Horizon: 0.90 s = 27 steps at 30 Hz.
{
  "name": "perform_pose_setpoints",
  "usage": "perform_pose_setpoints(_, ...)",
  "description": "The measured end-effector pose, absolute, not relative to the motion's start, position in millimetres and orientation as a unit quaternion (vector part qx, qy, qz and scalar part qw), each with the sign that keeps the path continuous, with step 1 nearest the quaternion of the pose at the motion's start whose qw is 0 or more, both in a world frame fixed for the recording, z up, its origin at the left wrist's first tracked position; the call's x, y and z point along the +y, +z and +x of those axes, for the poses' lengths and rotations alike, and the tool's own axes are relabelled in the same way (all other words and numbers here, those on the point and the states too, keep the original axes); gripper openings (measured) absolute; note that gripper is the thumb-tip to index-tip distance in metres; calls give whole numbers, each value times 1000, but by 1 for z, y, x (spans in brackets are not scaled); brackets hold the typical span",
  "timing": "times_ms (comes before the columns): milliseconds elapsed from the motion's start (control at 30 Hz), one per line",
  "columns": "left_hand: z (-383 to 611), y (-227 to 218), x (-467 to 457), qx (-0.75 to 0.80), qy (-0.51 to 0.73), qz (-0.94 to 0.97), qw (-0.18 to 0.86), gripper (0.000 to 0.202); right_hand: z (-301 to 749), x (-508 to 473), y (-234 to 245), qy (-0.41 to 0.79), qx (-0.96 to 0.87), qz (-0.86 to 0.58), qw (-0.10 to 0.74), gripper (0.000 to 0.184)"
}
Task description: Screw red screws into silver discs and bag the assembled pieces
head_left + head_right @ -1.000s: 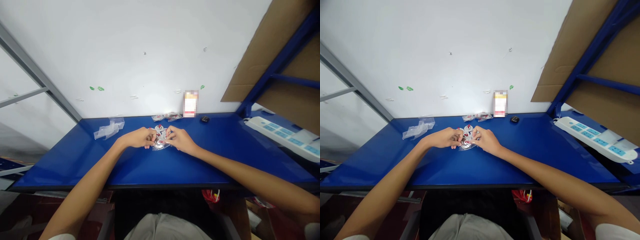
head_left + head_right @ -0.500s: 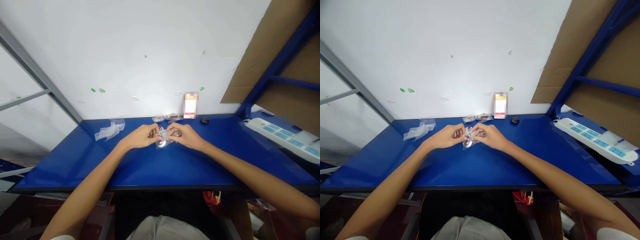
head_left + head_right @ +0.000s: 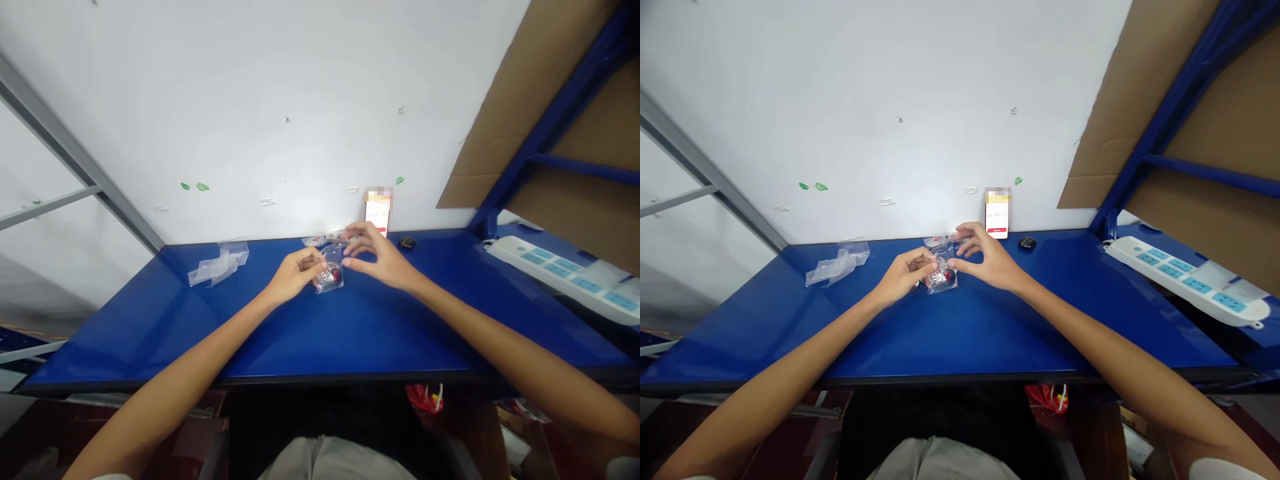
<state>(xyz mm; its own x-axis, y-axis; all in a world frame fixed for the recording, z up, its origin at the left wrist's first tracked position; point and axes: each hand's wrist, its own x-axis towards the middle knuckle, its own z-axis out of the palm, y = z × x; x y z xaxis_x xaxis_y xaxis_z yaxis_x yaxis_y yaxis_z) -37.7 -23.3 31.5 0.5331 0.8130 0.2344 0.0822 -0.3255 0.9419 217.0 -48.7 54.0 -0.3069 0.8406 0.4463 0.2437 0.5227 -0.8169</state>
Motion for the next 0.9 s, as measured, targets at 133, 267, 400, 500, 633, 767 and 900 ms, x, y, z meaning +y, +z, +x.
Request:
perform_pose_setpoints(133,-37,26,-22,289,402,720,485,36,210,-35,32,414,-707,-380,429,65)
perform_pose_setpoints(267,-37,24,-24,308,402,752,423,31,203,-34,25,447,-689,-359,443,38)
perform_pose_setpoints(400,-37,26,-28,319,424,768,358,36,205,-37,31,429,-678,-378,461,31)
perform_pose_setpoints(500,-37,27,-29,305,434,774,347,35,209,-39,35,426,-679,-361,476,30)
perform_pose_setpoints(633,-35,27,-30,298,445,758,373,31,209,-44,38,376,-703,-359,486,20)
perform_pose_setpoints(767,-34,30,-32,282,452,768,356,31,207,-48,39,333,-731,-376,462,23)
perform_pose_setpoints(900,-33,29,-33,291,471,758,345,27,207,-49,39,337,-737,-363,460,21)
